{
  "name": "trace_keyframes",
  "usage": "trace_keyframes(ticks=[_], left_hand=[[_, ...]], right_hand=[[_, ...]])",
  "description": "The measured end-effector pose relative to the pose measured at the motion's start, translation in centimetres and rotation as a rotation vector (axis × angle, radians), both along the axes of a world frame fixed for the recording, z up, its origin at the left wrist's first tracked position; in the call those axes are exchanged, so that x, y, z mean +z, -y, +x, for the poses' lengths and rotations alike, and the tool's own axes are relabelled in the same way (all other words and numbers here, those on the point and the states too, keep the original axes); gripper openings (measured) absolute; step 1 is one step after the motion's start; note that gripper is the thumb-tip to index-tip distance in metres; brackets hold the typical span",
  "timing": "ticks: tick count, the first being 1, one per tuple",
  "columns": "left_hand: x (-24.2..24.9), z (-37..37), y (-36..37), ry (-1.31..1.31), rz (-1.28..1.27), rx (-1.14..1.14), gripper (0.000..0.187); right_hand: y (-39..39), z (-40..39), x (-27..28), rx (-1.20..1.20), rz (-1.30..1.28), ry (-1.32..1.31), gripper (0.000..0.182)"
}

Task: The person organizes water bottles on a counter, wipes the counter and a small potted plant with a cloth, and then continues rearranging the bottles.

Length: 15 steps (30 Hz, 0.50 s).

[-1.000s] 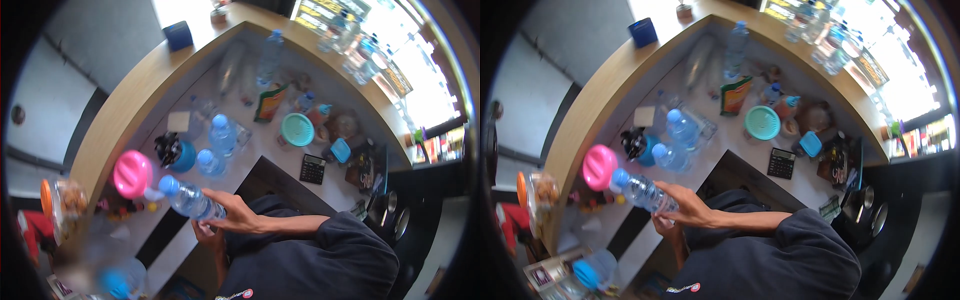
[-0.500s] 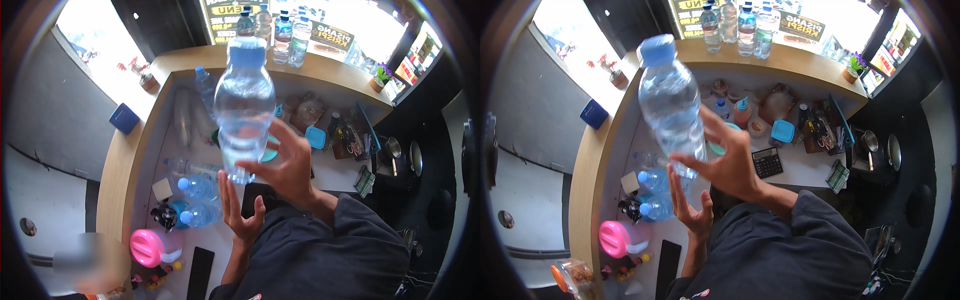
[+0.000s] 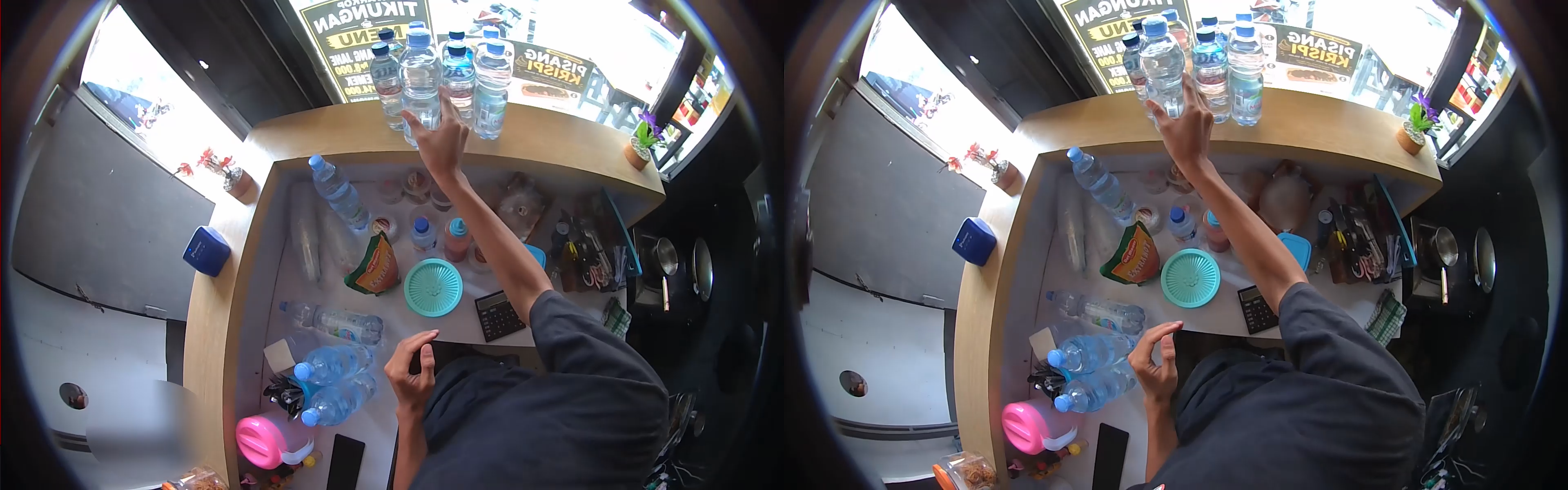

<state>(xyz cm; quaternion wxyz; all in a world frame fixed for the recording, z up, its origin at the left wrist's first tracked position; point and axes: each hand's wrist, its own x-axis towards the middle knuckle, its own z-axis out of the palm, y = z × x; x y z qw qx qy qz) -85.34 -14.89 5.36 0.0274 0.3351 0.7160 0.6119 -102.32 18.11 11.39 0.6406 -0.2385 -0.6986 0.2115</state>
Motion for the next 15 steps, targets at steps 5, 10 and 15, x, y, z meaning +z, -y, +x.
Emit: trace_keyframes(ticks=[5,10,15], left_hand=[[-0.4,-1.3,-1.3,0.016,-0.024,0.023,0.016],[-0.8,-2.3,-1.9,0.046,-0.025,0.03,0.013],[-1.1,-2.8,-2.3,0.052,-0.04,0.006,0.014]], right_hand=[[-1.9,-2.6,-2.3,0.04,-0.077,0.011,0.077],[-2.6,-3.4,-3.8,0.047,-0.104,0.016,0.076],[-3.2,-4.1,-4.9,0.067,-0.097,0.002,0.076]])
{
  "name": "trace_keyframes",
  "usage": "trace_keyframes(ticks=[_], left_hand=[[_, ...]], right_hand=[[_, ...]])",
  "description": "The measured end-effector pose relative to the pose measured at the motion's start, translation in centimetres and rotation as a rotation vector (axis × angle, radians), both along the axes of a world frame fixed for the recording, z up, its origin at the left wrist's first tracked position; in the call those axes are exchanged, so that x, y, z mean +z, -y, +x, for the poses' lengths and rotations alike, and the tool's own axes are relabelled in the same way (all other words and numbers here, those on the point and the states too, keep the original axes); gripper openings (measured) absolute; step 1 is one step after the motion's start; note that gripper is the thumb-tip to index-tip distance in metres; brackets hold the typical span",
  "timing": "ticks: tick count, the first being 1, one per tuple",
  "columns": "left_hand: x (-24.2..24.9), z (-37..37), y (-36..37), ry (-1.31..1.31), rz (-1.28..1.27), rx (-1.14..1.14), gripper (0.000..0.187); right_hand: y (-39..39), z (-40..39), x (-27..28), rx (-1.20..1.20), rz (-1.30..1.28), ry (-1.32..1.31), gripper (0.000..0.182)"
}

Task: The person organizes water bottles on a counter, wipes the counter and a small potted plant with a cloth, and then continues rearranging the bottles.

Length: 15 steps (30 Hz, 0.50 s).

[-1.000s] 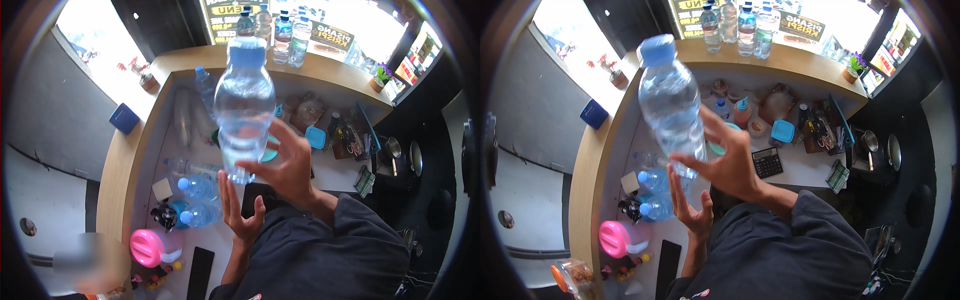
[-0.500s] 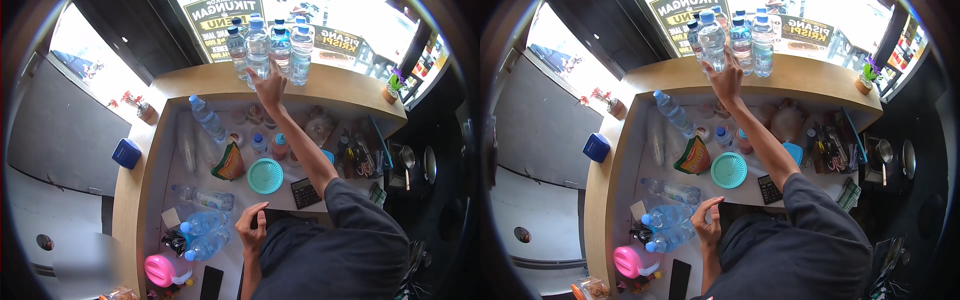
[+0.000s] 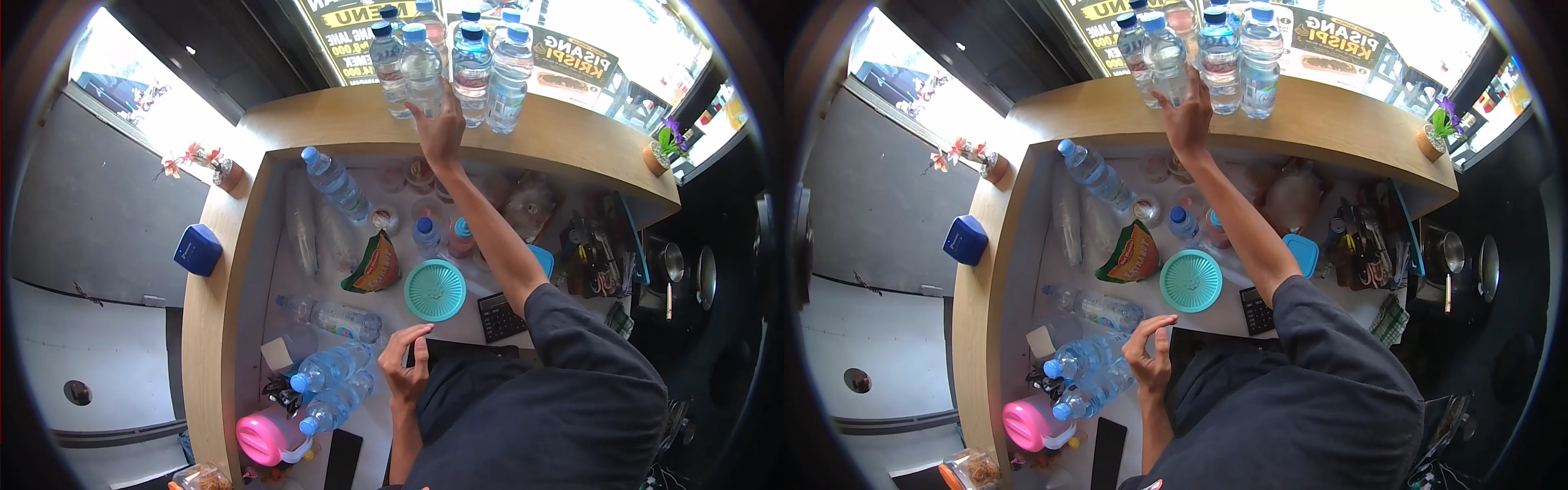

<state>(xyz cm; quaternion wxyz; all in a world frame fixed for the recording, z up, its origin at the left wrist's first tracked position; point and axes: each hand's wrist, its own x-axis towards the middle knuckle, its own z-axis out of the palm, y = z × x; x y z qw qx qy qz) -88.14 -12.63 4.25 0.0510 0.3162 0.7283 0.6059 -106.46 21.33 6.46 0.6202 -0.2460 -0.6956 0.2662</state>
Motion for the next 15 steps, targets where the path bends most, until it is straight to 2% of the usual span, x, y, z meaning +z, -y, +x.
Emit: trace_keyframes(ticks=[5,8,11,15], left_hand=[[-0.2,-0.3,0.1,-0.022,-0.005,-0.007,0.014],[-0.4,-0.1,0.5,0.008,0.001,0.009,0.015],[-0.8,0.0,1.0,0.027,-0.007,0.02,0.015],[-0.8,0.3,1.3,0.013,-0.025,0.01,0.017]], right_hand=[[-0.6,-0.6,-1.2,0.045,0.033,-0.032,0.081],[0.4,0.5,-1.0,-0.145,0.238,0.106,0.08],[1.9,1.7,-1.1,-0.265,0.218,0.215,0.078],[1.4,1.4,-2.6,-0.068,0.102,0.181,0.079]])
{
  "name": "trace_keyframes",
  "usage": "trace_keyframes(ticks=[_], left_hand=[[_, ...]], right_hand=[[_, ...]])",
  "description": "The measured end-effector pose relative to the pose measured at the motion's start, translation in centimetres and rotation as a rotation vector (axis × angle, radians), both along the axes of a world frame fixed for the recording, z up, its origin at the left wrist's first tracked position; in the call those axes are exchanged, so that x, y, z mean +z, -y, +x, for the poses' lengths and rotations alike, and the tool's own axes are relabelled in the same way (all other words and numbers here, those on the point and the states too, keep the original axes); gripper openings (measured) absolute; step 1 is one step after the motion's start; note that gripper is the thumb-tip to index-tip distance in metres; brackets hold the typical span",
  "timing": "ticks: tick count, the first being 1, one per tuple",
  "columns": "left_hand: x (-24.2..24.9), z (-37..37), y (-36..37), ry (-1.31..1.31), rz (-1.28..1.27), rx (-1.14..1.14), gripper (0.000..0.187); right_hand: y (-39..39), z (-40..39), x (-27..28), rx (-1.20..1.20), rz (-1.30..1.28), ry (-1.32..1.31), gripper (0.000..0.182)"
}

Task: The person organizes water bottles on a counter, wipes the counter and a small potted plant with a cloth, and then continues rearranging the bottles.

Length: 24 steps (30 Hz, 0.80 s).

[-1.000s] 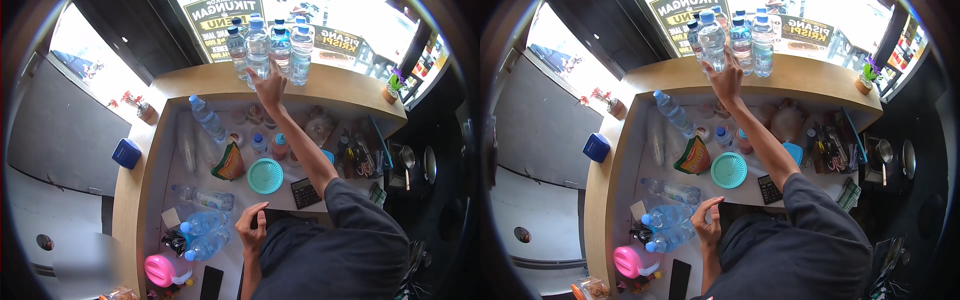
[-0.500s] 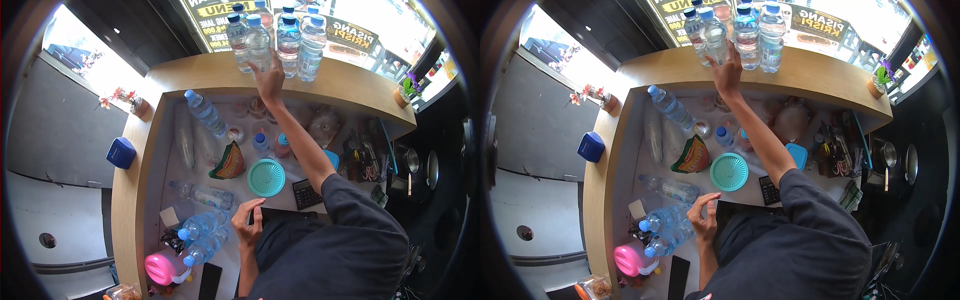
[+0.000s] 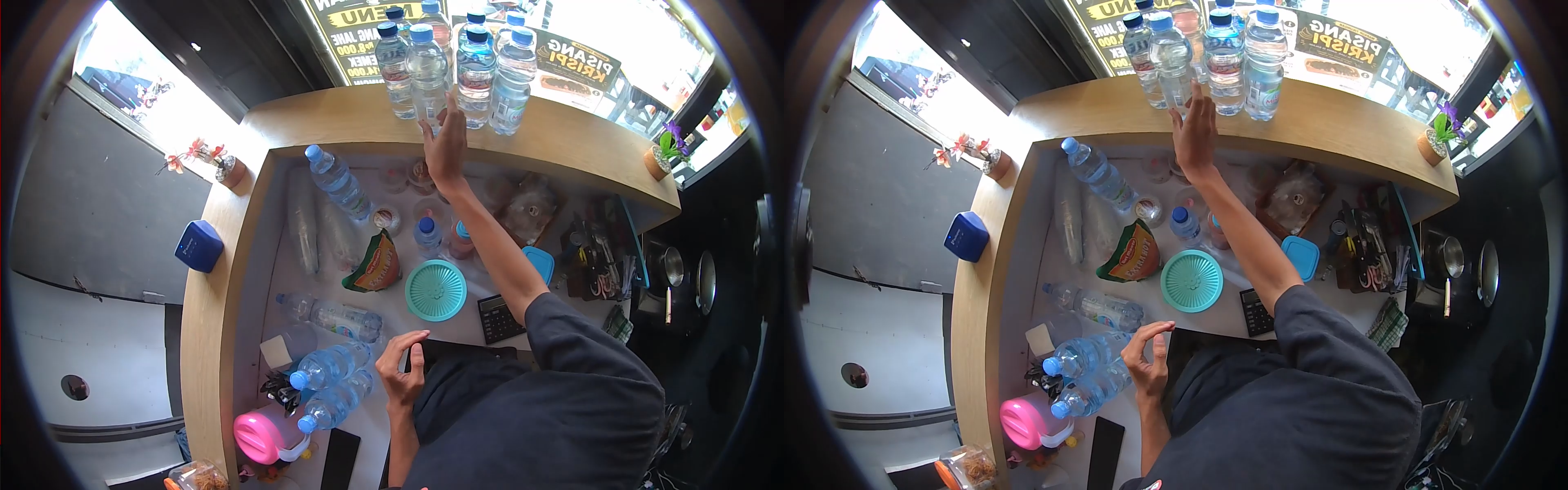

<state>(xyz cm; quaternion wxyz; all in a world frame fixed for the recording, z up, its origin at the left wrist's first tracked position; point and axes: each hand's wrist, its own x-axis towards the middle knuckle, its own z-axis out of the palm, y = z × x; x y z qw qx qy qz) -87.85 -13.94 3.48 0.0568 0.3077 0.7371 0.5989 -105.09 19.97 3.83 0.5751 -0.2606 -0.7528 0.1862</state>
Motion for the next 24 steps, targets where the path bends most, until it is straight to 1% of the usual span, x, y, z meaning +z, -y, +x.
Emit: trace_keyframes(ticks=[2,5,8,11,14,17,24], left_hand=[[-0.1,0.1,0.2,-0.005,-0.005,0.001,0.017],[-0.2,0.4,0.5,-0.003,0.0,0.012,0.017],[-0.2,0.8,0.8,-0.004,-0.004,0.027,0.017],[-0.6,1.0,1.0,-0.003,-0.008,0.026,0.017],[-0.7,1.3,1.4,-0.01,-0.021,0.035,0.017],[-1.0,1.6,1.7,0.008,-0.012,0.048,0.017],[-1.3,2.4,2.6,0.054,-0.011,0.104,0.015]], right_hand=[[-0.3,-0.4,-0.4,0.056,-0.025,-0.013,0.076],[-0.8,-0.8,-0.4,0.043,-0.019,-0.025,0.066],[-1.3,-1.1,-0.6,0.039,-0.007,-0.024,0.047],[-1.8,-1.1,-0.4,0.013,0.067,0.004,0.028],[-2.1,-1.1,0.1,-0.014,0.078,0.059,0.014],[-2.7,-1.2,0.1,-0.007,0.072,0.079,0.01],[-4.0,-1.6,0.3,-0.002,0.05,0.116,0.009]])
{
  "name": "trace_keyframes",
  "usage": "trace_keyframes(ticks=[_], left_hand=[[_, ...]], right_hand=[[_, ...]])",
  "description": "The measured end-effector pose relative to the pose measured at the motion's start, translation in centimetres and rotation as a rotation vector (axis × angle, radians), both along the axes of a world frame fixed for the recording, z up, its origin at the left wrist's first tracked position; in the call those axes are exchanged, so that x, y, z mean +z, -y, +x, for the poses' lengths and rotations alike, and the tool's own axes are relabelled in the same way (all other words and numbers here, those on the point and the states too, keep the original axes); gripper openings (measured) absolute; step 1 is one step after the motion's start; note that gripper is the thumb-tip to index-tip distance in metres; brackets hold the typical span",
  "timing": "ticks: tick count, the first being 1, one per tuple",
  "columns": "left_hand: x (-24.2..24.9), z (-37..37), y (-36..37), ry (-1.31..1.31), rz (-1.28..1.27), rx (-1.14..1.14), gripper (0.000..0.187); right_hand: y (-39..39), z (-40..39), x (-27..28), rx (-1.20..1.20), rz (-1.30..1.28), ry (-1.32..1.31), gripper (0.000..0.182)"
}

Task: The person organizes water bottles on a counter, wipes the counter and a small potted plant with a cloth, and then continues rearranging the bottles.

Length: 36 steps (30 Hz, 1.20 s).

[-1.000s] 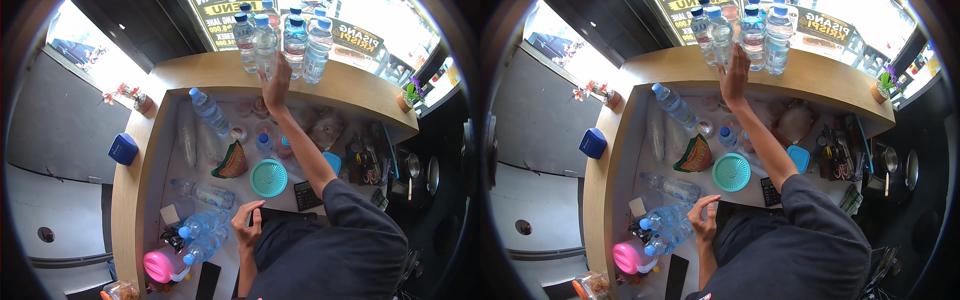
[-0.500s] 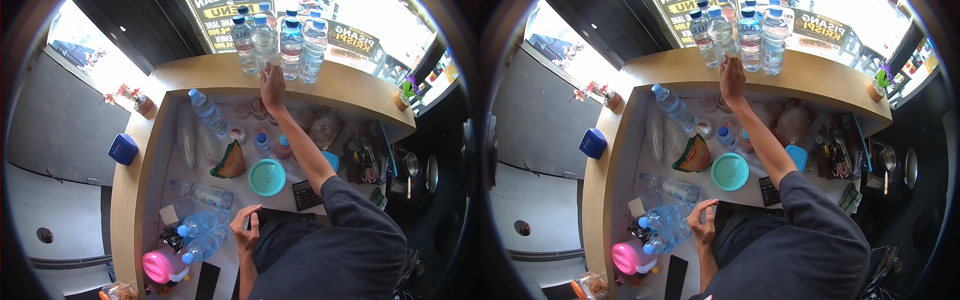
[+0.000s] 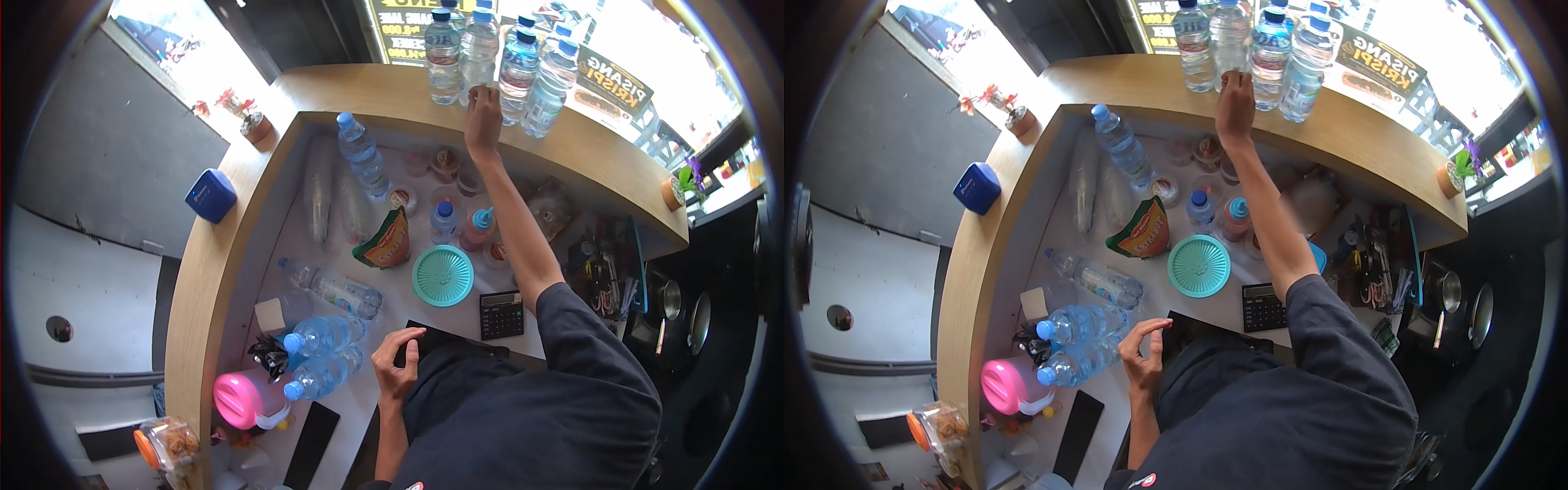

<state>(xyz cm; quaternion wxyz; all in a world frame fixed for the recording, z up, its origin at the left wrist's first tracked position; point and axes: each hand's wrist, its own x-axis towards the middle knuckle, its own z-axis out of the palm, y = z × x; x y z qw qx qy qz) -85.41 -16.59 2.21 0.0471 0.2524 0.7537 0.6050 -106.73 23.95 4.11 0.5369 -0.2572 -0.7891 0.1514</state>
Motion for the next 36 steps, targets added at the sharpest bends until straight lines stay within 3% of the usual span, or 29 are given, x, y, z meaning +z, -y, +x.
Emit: trace_keyframes(ticks=[14,17,23,32,36], left_hand=[[-0.4,1.2,-0.6,-0.036,0.002,0.046,0.015],[-0.5,1.6,-1.0,-0.017,0.002,0.056,0.014],[-0.6,2.2,-1.9,-0.017,-0.017,0.053,0.016],[-0.9,2.6,-3.0,-0.001,-0.013,0.056,0.015],[-0.9,1.6,-5.2,0.033,0.069,0.001,0.017]], right_hand=[[-0.4,0.4,-0.2,0.007,0.04,0.022,0.005],[0.3,1.8,-0.3,0.036,-0.106,-0.009,0.008],[-0.8,2.4,-1.9,-0.034,-0.082,0.02,0.009],[-1.8,4.5,-0.7,0.191,-0.162,-0.075,0.008],[-0.4,8.9,1.3,-0.041,-0.067,-0.217,0.032]])
